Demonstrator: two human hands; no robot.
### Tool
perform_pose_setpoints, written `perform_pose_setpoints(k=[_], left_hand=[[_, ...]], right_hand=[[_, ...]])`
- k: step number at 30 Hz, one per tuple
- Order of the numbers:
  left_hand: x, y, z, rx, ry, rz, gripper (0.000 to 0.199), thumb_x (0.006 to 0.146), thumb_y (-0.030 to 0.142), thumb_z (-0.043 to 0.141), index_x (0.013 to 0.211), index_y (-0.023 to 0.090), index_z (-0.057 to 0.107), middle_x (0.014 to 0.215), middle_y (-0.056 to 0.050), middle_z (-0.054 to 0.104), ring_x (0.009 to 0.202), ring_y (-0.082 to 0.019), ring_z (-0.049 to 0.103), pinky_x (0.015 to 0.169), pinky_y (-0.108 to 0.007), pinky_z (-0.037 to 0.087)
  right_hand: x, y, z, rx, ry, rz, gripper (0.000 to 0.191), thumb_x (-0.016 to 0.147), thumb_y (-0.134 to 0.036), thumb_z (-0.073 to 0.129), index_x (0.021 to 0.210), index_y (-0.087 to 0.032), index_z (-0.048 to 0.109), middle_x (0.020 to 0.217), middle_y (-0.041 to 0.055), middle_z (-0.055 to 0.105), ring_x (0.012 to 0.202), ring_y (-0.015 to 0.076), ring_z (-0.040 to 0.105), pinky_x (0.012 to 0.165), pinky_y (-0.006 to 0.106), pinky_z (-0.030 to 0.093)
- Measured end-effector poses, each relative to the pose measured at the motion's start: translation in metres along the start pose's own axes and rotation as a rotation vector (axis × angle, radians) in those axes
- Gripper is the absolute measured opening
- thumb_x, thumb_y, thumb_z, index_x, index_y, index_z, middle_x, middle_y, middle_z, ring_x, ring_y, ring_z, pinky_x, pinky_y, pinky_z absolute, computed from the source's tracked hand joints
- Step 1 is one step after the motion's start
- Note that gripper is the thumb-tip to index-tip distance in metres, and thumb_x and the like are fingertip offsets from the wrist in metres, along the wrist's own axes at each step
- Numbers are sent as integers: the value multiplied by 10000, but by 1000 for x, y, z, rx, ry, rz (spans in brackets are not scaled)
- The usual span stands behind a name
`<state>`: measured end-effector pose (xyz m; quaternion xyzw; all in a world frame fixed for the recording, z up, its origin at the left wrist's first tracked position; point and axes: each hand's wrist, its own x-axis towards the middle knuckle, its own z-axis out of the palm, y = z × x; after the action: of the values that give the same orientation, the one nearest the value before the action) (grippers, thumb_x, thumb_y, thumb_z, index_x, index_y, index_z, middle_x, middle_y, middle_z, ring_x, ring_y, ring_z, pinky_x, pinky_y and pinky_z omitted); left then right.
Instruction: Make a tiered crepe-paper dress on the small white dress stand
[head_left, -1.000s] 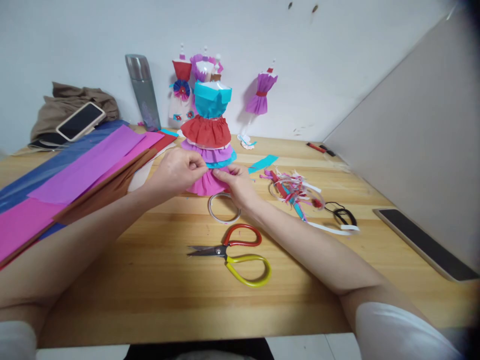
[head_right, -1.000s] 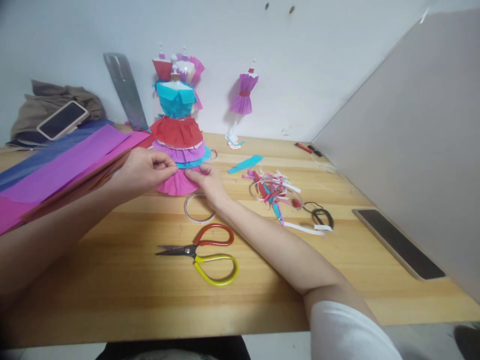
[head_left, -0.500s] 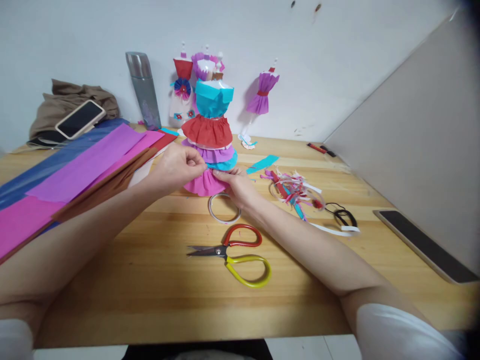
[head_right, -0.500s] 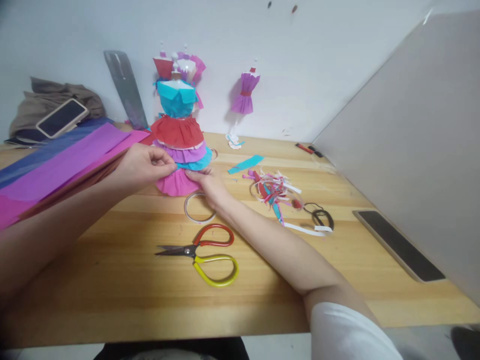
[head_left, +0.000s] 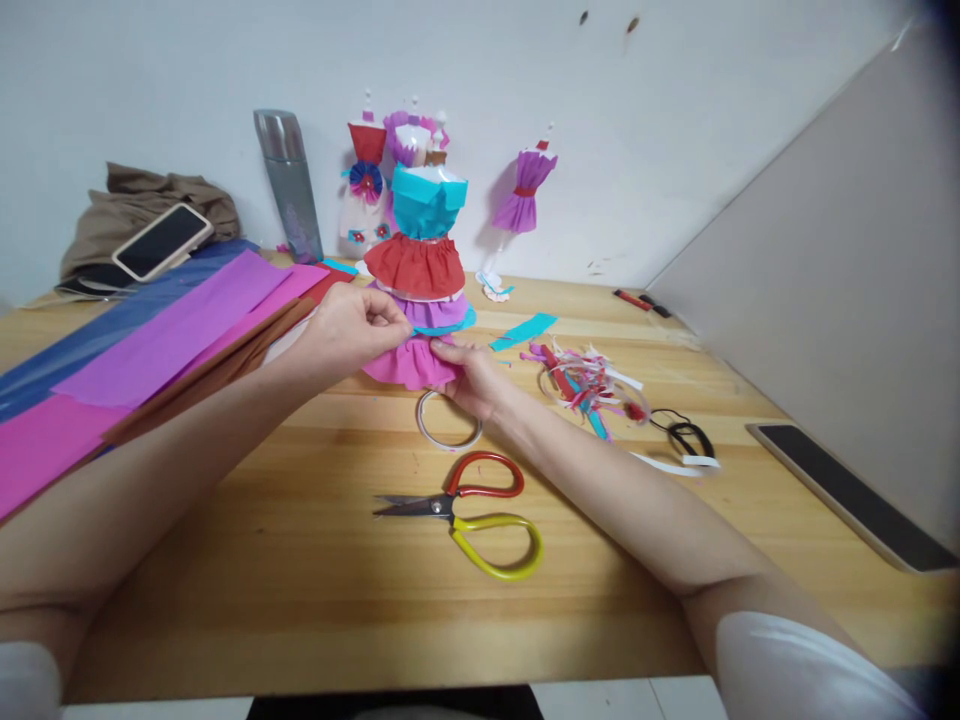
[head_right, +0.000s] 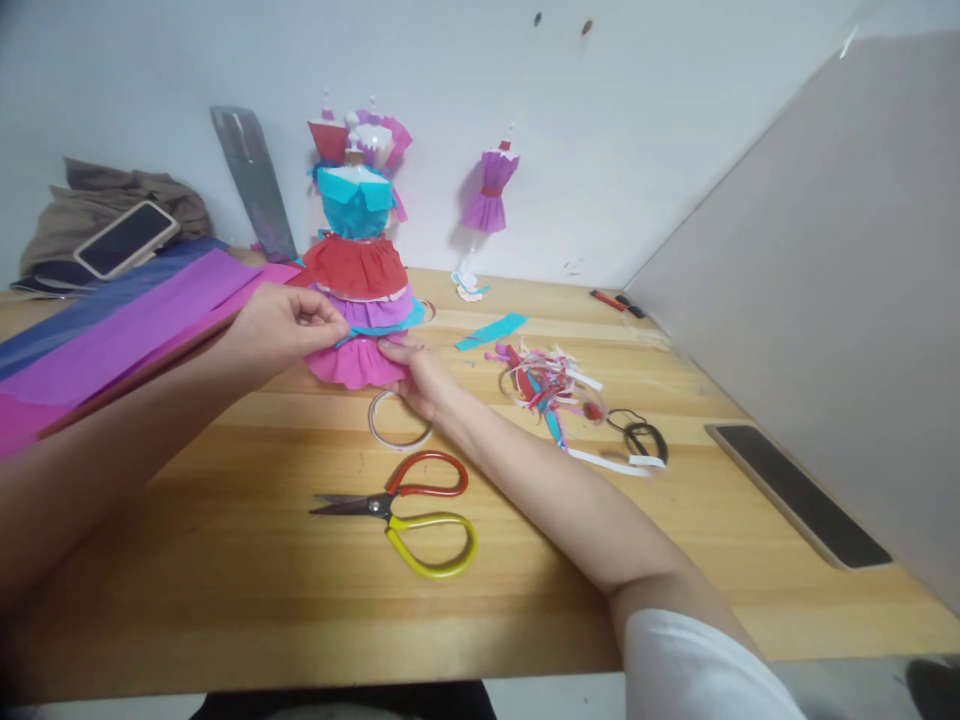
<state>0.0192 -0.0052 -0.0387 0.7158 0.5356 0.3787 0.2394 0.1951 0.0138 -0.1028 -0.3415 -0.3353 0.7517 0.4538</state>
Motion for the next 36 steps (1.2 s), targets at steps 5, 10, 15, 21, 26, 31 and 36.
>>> perform_pose_setpoints(k=[5, 10, 15, 21, 26, 31, 36], left_hand=[[1, -4, -1, -1, -28, 16, 216, 715, 368, 658, 683, 154, 670, 629, -11, 617, 609, -127, 516, 562, -241, 393], [1, 1, -2, 0, -42, 7, 180, 712, 324, 655, 662, 151, 665, 653, -16, 627, 627, -128, 526, 580, -247, 397], [-1, 5, -4, 1, -42, 21, 175, 714, 320, 651, 645, 159, 656, 631, -8, 608, 615, -125, 508, 577, -247, 391], [-3, 1, -3, 45, -52, 43, 212, 720, 363, 624, 664, 162, 661, 613, -2, 601, 631, -134, 524, 565, -240, 380], [-7, 4, 0, 104, -53, 73, 208, 743, 337, 604, 643, 159, 643, 562, 18, 535, 571, -114, 456, 544, -241, 335], [-13, 2, 8, 343, 10, 294, 207, 794, 216, 545, 602, 180, 613, 525, 24, 506, 551, -114, 420, 566, -268, 312], [-18, -10, 19, 799, 142, 715, 268, 901, 136, 499, 682, 172, 648, 655, -37, 633, 629, -165, 540, 569, -304, 318]], right_hand=[[-4, -3, 3, 24, -39, 2, 66, 754, -120, 666, 738, -183, 676, 670, -20, 719, 586, 119, 644, 581, 227, 554], [-5, -2, 6, -25, -32, -37, 66, 719, -115, 691, 713, -178, 672, 674, -17, 727, 612, 118, 653, 632, 228, 558], [-4, -3, 5, -29, 6, -9, 85, 762, -105, 648, 725, -182, 646, 597, -38, 654, 540, 108, 605, 579, 217, 541], [-5, -7, 6, 22, 102, -17, 89, 771, -105, 589, 774, -188, 623, 650, -19, 683, 572, 128, 612, 568, 243, 566], [-7, -9, 6, 115, 117, -41, 103, 736, -94, 561, 761, -176, 618, 656, 0, 688, 589, 140, 618, 584, 265, 570], [-7, -8, 2, 152, 62, -95, 85, 742, -112, 573, 773, -181, 611, 694, 1, 705, 609, 149, 631, 645, 299, 586], [-5, -9, -1, 136, 67, -91, 71, 730, -128, 585, 764, -185, 610, 670, -11, 691, 591, 145, 622, 649, 300, 587]])
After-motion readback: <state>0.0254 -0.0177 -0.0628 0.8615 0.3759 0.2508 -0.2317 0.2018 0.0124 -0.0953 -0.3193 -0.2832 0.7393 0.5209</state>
